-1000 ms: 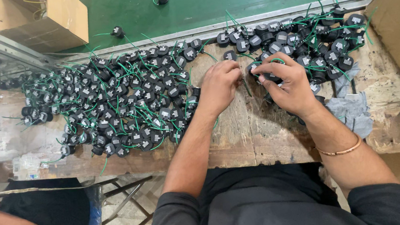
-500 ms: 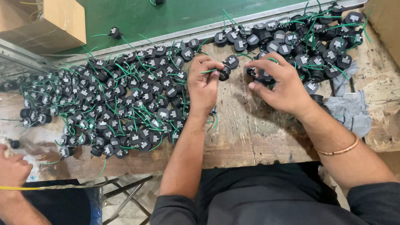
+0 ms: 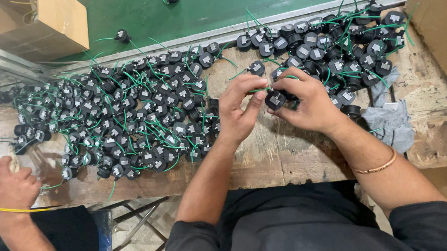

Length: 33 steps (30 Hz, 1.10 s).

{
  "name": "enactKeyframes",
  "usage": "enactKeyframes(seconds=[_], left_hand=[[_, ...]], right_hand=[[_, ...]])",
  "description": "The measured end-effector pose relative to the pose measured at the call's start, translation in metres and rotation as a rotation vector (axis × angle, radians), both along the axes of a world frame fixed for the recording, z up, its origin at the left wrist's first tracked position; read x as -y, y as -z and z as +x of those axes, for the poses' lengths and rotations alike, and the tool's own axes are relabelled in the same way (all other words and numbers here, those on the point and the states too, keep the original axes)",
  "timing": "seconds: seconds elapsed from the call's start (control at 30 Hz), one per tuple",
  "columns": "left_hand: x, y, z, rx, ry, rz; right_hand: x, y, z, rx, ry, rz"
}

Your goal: The person picks up black plug-shaped electrical components with green wires from a pile on the workbench, twists and arranges the wire leads on each unit by hand, and places finished units into a cardboard box beside the bench, working through the pile one unit at a time.

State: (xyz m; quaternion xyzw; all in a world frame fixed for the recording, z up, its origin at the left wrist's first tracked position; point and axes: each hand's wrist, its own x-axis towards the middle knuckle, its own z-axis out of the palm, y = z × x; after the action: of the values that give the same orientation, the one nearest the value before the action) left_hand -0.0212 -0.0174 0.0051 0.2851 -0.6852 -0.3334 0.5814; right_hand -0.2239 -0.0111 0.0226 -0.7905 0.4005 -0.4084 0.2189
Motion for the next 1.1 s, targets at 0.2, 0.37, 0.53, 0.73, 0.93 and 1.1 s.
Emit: enactKeyframes(seconds=[0.2, 0.37, 0.53, 0.73, 0.93, 1.1], left_hand=[[0.006, -0.002, 0.013, 0.009, 0.309, 0.120], [0.011, 0.016, 0.011, 0.032, 0.243, 0.048], [0.013, 0.039, 0.003, -0.388, 0.359, 0.474], [0.009, 0.042, -0.005, -0.361, 0.288, 0.374], [0.024, 0.013, 0.012, 0.059, -0.150, 0.157], [0.026, 0.012, 0.000, 0.758, -0.400, 0.011]], right_hand=[[0.001, 0.001, -0.003, 0.104, 0.059, 0.034], [0.000, 0.008, -0.001, 0.065, 0.169, -0.076], [-0.003, 0.014, 0.006, 0.015, 0.050, -0.085], [-0.003, 0.009, 0.005, 0.066, -0.006, -0.133], [-0.004, 0.001, -0.001, 0.411, -0.058, 0.008], [-0.004, 0.002, -0.006, 0.700, -0.136, 0.208]])
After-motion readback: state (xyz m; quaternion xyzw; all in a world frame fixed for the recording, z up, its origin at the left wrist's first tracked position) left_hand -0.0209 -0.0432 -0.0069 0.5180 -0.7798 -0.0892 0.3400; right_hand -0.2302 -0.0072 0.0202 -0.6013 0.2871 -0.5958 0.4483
